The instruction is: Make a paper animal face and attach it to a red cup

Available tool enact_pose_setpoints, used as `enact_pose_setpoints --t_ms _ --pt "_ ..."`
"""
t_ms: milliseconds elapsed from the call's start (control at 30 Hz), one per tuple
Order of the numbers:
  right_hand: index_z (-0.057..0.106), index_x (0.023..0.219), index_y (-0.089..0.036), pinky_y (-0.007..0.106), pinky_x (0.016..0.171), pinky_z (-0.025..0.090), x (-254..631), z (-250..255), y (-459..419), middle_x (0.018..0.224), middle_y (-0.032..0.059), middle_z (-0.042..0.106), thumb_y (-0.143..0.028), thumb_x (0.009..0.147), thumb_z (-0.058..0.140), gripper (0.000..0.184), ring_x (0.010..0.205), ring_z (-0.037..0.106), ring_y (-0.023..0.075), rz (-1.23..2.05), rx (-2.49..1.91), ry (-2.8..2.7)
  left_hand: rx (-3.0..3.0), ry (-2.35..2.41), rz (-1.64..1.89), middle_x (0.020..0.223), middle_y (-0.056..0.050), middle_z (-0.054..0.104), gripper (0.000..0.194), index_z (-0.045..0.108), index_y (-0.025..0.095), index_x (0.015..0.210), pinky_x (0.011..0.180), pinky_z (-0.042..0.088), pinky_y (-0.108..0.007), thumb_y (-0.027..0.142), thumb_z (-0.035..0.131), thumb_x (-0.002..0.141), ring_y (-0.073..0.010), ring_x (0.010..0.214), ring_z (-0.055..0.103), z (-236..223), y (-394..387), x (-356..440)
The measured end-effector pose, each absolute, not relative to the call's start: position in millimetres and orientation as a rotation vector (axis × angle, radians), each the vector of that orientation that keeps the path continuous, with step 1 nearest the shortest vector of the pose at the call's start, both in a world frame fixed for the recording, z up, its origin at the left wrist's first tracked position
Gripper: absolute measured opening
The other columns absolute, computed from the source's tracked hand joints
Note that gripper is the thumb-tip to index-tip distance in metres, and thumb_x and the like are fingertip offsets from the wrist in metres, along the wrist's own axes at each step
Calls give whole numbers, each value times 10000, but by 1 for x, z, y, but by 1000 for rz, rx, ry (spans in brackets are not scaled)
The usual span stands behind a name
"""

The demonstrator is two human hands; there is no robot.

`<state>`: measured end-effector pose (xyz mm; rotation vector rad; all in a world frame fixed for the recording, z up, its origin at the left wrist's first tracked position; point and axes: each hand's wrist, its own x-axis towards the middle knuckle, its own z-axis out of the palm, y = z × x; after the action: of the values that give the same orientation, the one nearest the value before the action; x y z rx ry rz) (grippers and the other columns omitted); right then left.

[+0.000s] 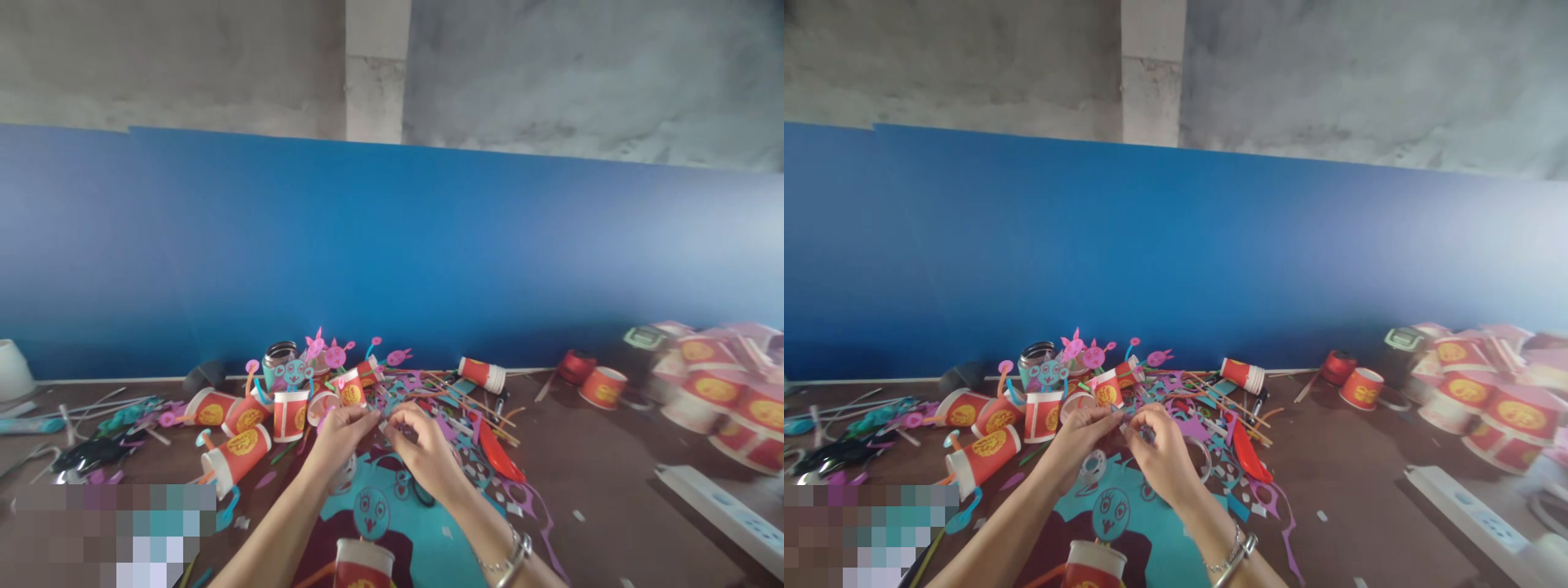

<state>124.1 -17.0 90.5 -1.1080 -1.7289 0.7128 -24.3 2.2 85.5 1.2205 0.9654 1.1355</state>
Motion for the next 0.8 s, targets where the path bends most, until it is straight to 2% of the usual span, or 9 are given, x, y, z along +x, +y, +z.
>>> enact_pose_setpoints --t_ms 133,333,700,800 --pt "564 669 -173 273 735 421 125 89 -16 794 27 578 -248 788 556 141 790 559 173 720 -1112 -1711 1242 975 1098 484 -15 583 359 658 146 561 466 362 -230 495 682 637 -137 495 531 85 2 -24" --pt "578 645 -170 261 705 423 125 88 -15 766 21 579 -213 775 549 139 755 556 163 742 -1124 -1695 1221 943 1060 532 -14 588 334 664 142 569 500 355 -223 464 673 656 -110 499 486 85 1 -23" --pt "586 632 -157 253 651 408 125 85 -13 718 18 576 -149 738 507 132 712 545 160 749 -1163 -1659 1242 962 1070 460 38 495 316 583 148 505 471 295 -210 407 701 644 -75 451 401 88 -2 -20" --pt "581 630 -156 250 618 397 125 87 -14 708 14 568 -159 742 501 137 678 532 154 769 -1175 -1653 1213 940 1089 475 29 524 323 595 144 522 475 311 -207 423 702 643 -78 460 423 88 -2 -19"
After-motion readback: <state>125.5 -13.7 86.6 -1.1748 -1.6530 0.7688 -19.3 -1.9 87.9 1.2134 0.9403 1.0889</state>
